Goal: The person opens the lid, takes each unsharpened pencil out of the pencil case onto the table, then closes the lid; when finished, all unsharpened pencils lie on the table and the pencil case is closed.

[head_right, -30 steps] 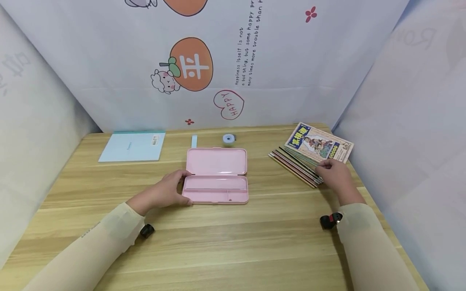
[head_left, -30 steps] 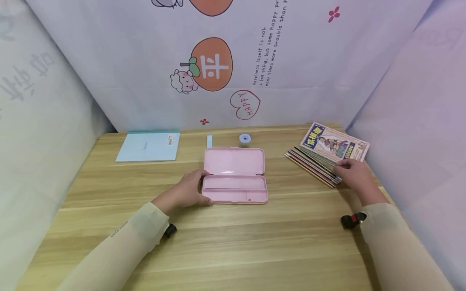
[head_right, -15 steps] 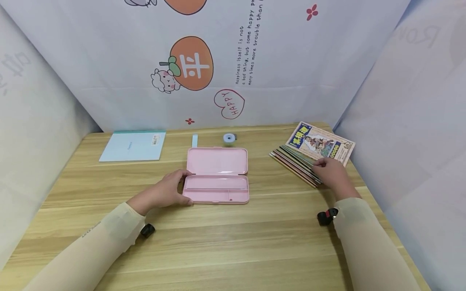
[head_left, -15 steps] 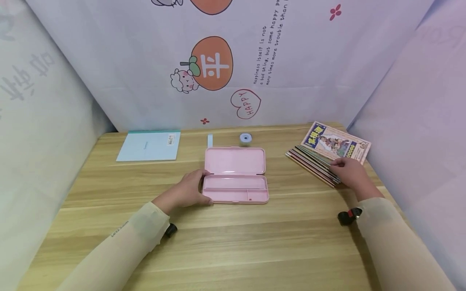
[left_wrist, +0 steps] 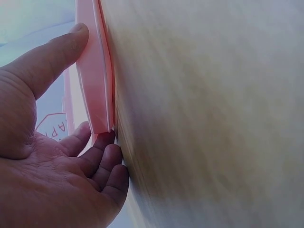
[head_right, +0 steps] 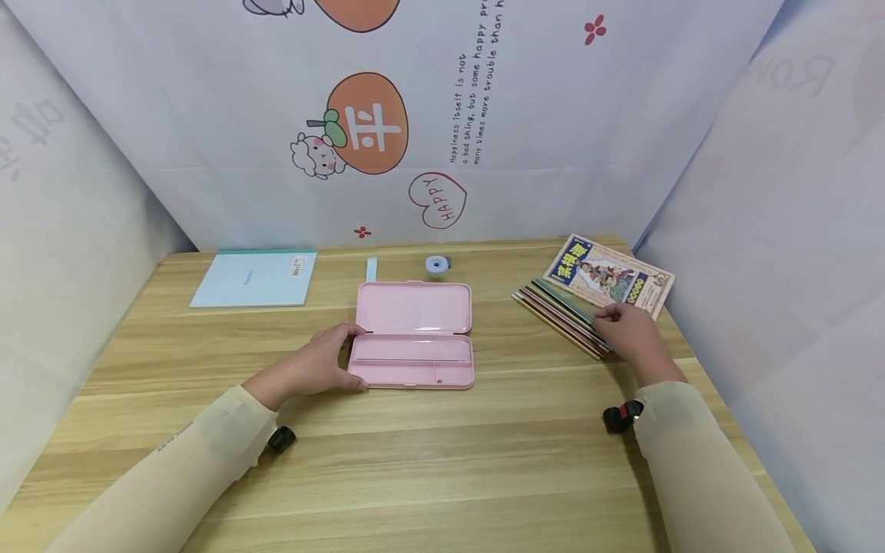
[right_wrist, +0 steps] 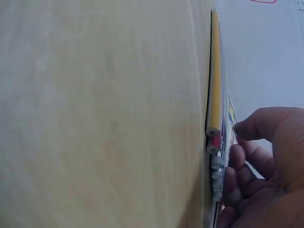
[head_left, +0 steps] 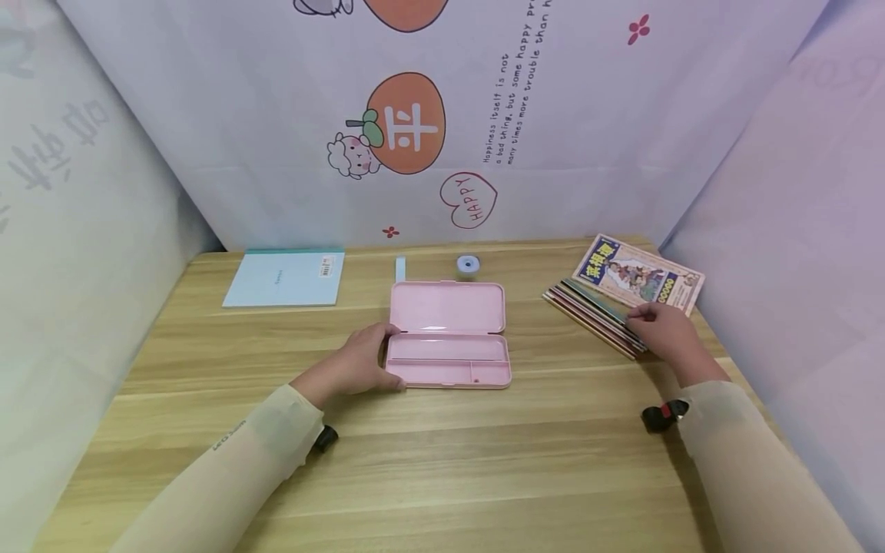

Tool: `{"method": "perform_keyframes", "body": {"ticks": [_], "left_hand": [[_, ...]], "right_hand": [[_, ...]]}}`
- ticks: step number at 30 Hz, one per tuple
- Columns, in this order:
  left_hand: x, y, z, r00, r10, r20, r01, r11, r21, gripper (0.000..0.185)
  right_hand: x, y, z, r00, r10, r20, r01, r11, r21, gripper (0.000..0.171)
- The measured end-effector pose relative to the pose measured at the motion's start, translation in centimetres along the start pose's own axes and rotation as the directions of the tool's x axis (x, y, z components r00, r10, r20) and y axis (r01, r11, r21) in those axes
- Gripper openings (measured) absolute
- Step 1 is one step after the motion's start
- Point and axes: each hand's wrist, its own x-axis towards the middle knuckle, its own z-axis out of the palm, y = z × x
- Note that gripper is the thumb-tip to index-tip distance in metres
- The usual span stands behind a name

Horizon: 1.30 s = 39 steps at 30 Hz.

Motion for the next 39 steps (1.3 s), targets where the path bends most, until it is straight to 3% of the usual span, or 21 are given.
{"method": "perform_keyframes", "body": {"ticks": [3,8,13,17,24,32,39], "left_hand": [[-0.1,-0.2,0.0,1.0,-0.004,-0.003,0.004,1.0,-0.003,0.092],[-0.3,-0.4,-0.1,1.0,-0.017,-0.006,0.017,1.0,-0.004,0.093],[-0.4,-0.6,-0.1,1.0,-0.025,-0.007,0.025,1.0,-0.011,0.094],[-0.4,-0.8,0.0,1.0,-0.017,-0.009,0.016,1.0,-0.016,0.093],[-0.2,-0.7,0.1,1.0,-0.009,-0.014,0.008,1.0,-0.019,0.091],[0.2,-0.2,-0.1,1.0,0.025,-0.017,-0.025,1.0,-0.008,0.091],[0.5,-0.6,-0.1,1.0,0.018,-0.013,-0.018,1.0,0.004,0.093]], "right_hand": [[-0.1,-0.8,0.4,0.998,-0.029,-0.057,0.032,0.999,0.043,0.047],[-0.7,-4.2,1.5,0.977,-0.139,-0.163,0.158,0.982,0.106,0.041],[-1.5,-8.6,3.6,0.945,-0.28,-0.167,0.302,0.946,0.12,0.03],[-2.4,-12.4,6.4,0.924,-0.359,-0.13,0.377,0.915,0.148,0.023],[-4.4,-17.2,10.7,0.886,-0.462,0.041,0.448,0.875,0.185,0.018],[-5.3,-18.1,12.3,0.888,-0.443,0.119,0.423,0.892,0.161,0.015],[-5.7,-18.2,13.0,0.873,-0.451,0.185,0.432,0.892,0.136,0.016]]}}
